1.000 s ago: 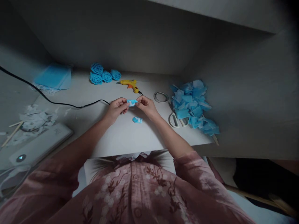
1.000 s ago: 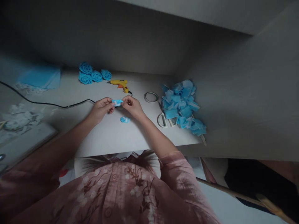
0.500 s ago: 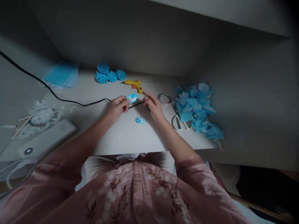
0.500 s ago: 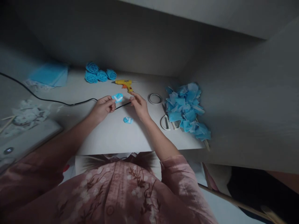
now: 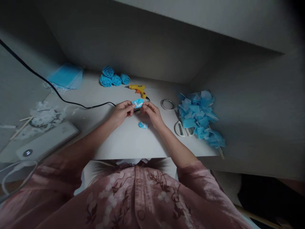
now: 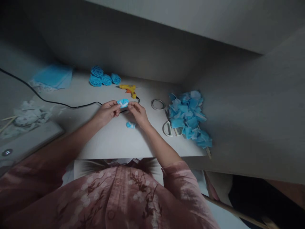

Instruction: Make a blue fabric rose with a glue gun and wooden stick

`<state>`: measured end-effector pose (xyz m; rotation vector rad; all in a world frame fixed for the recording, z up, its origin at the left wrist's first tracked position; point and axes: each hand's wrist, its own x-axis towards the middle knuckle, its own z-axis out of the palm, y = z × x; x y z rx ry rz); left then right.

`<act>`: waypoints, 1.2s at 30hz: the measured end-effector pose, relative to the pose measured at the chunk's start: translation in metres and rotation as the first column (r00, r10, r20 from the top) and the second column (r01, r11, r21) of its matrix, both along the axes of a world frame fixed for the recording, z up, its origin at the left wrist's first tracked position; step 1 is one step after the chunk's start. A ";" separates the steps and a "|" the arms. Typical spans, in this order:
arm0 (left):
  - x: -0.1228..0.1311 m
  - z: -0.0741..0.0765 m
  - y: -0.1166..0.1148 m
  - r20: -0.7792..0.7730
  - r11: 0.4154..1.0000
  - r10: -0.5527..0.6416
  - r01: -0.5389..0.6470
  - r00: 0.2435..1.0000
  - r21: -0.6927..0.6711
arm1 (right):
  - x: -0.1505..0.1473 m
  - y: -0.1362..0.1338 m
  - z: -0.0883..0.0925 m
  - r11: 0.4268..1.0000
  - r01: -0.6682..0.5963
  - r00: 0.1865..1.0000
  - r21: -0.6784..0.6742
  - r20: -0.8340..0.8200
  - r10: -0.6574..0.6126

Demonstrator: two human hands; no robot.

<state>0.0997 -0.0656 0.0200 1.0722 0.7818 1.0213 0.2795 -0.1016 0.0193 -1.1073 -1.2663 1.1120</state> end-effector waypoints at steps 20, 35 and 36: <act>0.000 0.000 -0.002 -0.199 0.993 0.004 0.020 0.980 0.117 | 0.013 0.004 0.002 0.996 -0.085 0.994 0.035 0.073 0.082; 0.001 -0.002 -0.005 -0.246 0.981 -0.032 0.077 0.969 0.175 | 0.008 0.004 -0.002 0.995 -0.015 0.977 0.096 0.212 -0.006; 0.001 -0.001 -0.005 -0.246 0.981 -0.032 0.077 0.969 0.176 | 0.008 0.004 -0.001 0.995 -0.012 0.975 0.100 0.223 -0.011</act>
